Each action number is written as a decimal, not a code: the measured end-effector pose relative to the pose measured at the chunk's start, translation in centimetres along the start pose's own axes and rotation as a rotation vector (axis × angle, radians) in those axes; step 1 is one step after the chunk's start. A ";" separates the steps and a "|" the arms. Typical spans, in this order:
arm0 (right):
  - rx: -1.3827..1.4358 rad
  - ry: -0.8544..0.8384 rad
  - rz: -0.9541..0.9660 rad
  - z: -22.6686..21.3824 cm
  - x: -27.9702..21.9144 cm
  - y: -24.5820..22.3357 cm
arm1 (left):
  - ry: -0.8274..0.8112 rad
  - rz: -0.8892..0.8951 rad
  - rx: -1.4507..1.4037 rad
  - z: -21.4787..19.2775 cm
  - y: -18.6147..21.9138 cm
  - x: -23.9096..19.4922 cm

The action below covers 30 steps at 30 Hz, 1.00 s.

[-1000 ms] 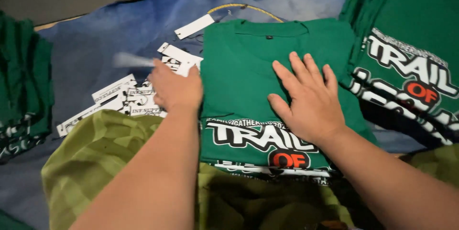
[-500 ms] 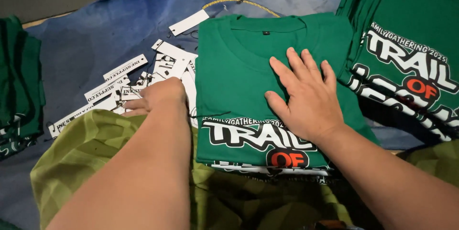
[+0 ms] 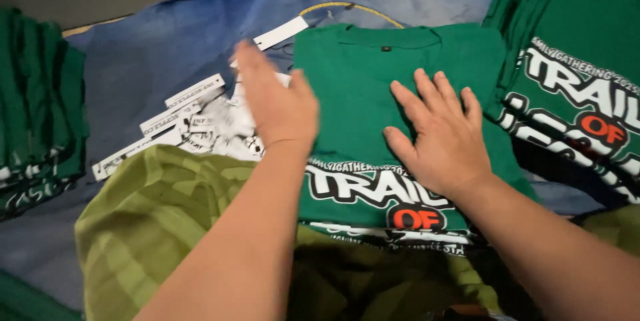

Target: The person attaches white rectangular tags to the collar area of green t-shirts using a black elastic string. They thread the string through the tag and the shirt's fabric, then tie it securely. The person handles the shirts and tags by hand, folding the shirts and placing them in a stack after each tag is attached.

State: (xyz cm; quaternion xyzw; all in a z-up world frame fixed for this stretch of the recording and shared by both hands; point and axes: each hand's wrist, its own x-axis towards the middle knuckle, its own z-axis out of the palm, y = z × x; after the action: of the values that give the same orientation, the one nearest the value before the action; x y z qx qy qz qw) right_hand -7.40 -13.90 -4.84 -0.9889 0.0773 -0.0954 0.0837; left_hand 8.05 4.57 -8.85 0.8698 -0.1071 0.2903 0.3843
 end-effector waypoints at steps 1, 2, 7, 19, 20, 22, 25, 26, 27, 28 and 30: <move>0.003 -0.003 -0.009 0.2 0.0 0.0 | 0.005 -0.005 0.007 -0.5 1.2 0.0; -0.011 0.084 -0.058 0.4 -0.1 0.0 | -0.063 0.035 -0.047 -1.1 2.4 0.0; -0.028 0.157 -0.095 0.9 0.1 0.5 | -0.219 0.195 -0.092 -2.0 7.9 -1.5; 1.028 0.223 0.023 2.4 -1.0 4.8 | -0.839 0.361 -0.298 -2.3 13.0 -7.7; 0.807 0.229 0.011 3.4 -0.8 5.9 | -0.845 0.345 -0.285 -2.2 12.7 -7.7; 0.588 0.232 -0.006 4.3 -0.5 6.9 | -0.846 0.326 -0.270 -2.1 12.3 -7.6; 0.562 0.231 0.012 4.3 -0.7 6.9 | -0.860 0.300 -0.250 -2.3 12.4 -7.8; 0.590 0.239 0.053 4.2 -0.7 6.7 | -0.850 0.257 -0.258 -2.5 12.5 -7.7; 0.619 0.247 0.095 4.2 -0.7 6.6 | -0.840 0.214 -0.266 -2.8 12.6 -7.6; 0.619 0.250 0.095 3.3 -0.8 5.7 | -0.839 0.216 -0.265 -3.0 12.6 -7.3; 0.583 0.309 0.166 1.5 -1.1 3.8 | -0.854 0.086 -0.267 -3.5 12.6 -6.8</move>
State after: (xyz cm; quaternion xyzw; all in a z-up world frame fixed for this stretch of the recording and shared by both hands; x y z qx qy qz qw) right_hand -8.64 -17.22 -7.16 -0.8876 0.1389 -0.2551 0.3576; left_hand -4.14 -1.74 -3.32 0.8494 -0.3286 -0.0952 0.4019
